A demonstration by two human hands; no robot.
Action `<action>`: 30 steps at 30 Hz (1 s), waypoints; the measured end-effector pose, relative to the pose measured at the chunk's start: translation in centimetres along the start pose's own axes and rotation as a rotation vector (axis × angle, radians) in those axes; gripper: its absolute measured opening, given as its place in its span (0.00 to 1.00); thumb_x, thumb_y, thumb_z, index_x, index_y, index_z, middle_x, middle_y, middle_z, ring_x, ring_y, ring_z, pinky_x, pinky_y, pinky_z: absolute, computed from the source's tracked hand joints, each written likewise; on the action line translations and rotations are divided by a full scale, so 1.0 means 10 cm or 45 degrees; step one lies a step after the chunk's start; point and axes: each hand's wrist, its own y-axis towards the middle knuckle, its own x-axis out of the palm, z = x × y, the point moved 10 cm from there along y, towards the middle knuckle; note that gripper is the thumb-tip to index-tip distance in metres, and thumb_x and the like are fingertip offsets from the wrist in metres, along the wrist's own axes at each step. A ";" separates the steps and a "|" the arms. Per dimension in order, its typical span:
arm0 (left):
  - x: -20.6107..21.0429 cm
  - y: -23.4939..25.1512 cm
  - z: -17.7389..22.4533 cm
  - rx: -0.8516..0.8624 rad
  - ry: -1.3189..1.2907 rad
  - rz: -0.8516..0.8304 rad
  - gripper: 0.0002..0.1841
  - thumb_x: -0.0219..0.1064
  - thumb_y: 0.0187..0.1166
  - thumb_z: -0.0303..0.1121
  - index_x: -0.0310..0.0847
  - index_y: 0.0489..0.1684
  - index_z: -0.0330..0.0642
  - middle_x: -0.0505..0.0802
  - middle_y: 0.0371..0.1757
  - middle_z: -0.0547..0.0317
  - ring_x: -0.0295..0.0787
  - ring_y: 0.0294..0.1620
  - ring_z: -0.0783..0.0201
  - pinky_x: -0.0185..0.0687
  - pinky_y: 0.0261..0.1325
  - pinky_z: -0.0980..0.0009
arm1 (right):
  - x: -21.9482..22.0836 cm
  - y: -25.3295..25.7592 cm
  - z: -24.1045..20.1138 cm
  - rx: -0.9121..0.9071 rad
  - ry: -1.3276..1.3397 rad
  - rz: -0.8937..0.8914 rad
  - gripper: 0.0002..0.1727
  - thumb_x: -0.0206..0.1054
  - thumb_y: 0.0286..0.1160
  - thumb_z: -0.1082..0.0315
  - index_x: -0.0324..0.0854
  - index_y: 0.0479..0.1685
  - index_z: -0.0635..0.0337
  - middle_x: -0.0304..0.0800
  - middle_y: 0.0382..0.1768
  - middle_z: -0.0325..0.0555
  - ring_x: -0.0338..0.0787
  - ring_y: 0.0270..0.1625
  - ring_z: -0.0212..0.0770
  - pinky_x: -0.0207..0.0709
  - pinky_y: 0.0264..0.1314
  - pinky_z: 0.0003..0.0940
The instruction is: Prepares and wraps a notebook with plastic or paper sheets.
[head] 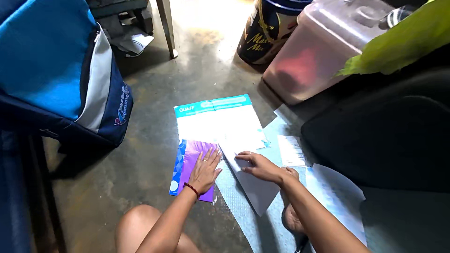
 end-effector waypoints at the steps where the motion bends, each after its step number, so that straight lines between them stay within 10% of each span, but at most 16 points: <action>1: 0.01 0.00 -0.01 -0.006 0.010 -0.005 0.31 0.43 0.92 0.44 0.60 0.91 0.38 0.62 0.94 0.52 0.50 0.95 0.47 0.37 0.91 0.36 | -0.04 -0.01 0.03 -0.005 0.000 0.038 0.25 0.64 0.78 0.79 0.77 0.76 0.69 0.74 0.79 0.63 0.79 0.76 0.57 0.69 0.80 0.49; 30: 0.01 -0.01 -0.02 -0.050 0.056 0.003 0.34 0.36 0.92 0.50 0.55 0.94 0.40 0.57 0.94 0.41 0.46 0.96 0.45 0.32 0.92 0.37 | -0.85 -0.87 1.32 0.345 0.083 0.476 0.27 0.66 0.71 0.88 0.79 0.73 0.71 0.76 0.78 0.65 0.77 0.78 0.61 0.68 0.79 0.57</action>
